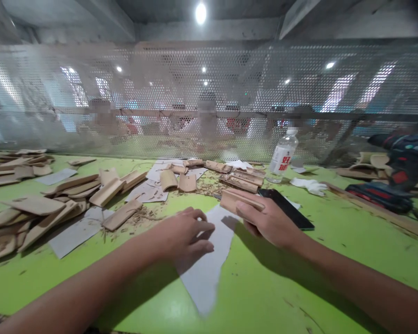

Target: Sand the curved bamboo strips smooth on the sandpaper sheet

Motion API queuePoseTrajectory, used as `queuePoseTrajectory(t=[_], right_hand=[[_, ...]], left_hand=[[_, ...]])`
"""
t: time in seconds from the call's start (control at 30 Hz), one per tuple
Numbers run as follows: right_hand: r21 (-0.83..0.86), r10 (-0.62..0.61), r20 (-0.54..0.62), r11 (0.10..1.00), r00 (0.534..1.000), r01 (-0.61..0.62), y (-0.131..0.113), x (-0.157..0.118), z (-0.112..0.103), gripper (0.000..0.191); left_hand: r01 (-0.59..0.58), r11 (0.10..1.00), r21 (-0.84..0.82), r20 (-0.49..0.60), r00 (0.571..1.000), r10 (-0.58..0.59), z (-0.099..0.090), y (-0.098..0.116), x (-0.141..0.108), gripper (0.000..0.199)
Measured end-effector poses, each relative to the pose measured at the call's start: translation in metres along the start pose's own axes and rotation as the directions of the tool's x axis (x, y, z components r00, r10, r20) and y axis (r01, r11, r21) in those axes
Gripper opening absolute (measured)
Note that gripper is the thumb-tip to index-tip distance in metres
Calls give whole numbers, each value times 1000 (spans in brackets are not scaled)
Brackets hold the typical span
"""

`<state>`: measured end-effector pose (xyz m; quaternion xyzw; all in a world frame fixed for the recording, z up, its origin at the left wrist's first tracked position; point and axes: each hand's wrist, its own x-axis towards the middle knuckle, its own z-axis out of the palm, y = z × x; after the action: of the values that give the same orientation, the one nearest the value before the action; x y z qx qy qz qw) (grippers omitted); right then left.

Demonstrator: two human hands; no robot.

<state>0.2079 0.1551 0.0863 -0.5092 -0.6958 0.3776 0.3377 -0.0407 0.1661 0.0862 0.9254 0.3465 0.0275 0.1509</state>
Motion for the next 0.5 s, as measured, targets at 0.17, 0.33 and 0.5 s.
queuePoseTrajectory(t=[0.17,0.33,0.5], right_hand=[[28,55,131,998,990,-60,5,1,4,60],[-160,-25,189,985,982,56,15,3,6,54],[-278,-164,196,936,967,215,15,6,6,46]], left_hand=[[111,994,-21,-83,990,-112,6,-5,2,63],[50,994,-96,29,998,-47,14,-17,1,94],[102,994,-38,161,982,-95,-1,-17,-7,96]])
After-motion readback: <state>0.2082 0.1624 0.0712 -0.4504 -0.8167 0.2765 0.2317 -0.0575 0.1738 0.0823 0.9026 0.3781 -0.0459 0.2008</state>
